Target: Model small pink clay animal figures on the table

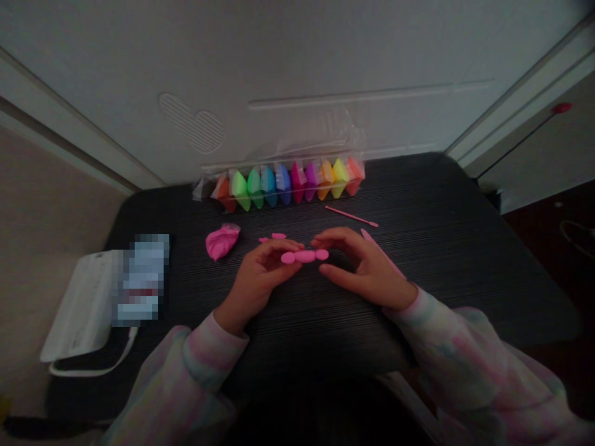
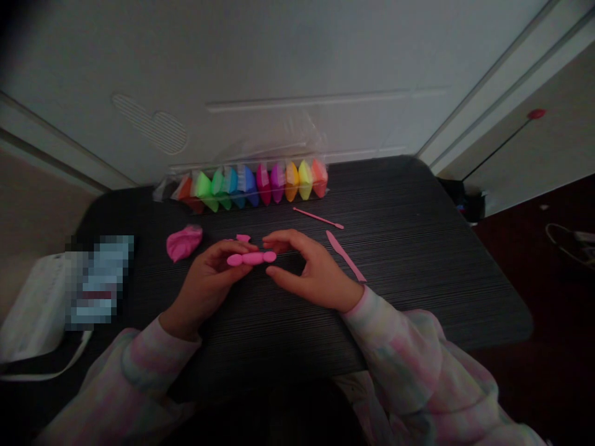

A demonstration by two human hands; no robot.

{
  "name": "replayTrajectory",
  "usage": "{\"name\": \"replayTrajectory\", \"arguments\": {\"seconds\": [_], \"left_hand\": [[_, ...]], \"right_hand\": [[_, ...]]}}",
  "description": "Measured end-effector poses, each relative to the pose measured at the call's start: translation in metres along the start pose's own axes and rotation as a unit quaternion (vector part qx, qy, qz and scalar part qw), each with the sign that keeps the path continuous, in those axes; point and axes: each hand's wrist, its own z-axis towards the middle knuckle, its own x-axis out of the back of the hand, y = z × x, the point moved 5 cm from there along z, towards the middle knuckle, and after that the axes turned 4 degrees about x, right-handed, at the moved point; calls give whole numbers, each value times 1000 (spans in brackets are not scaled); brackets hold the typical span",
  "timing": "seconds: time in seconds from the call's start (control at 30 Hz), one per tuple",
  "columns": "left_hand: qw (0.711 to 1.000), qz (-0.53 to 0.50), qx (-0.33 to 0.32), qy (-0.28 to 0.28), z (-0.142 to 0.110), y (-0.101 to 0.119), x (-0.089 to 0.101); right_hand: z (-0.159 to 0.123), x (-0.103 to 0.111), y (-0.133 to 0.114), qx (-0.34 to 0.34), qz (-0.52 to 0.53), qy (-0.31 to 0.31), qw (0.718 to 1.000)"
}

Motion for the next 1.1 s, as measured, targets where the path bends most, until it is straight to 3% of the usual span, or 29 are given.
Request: {"name": "replayTrajectory", "arguments": {"seconds": [0.23,0.43,0.5,0.73,1.1], "left_hand": [[986,-143,80,35,2,-8,-2],[974,-197,107,44,2,-6,-8],[974,-194,107,44,1,-7,-8],[973,-202,107,3,1,-8,-11],[983,-177,44,30,4,-4,3]], "right_hand": [[4,-7,11,-88,85,-9,992],[7,-23,28,-220,318,17,922],[7,-25,30,-225,348,27,910],[4,-26,32,-231,340,17,912],[2,-25,33,-253,378,36,890]]}}
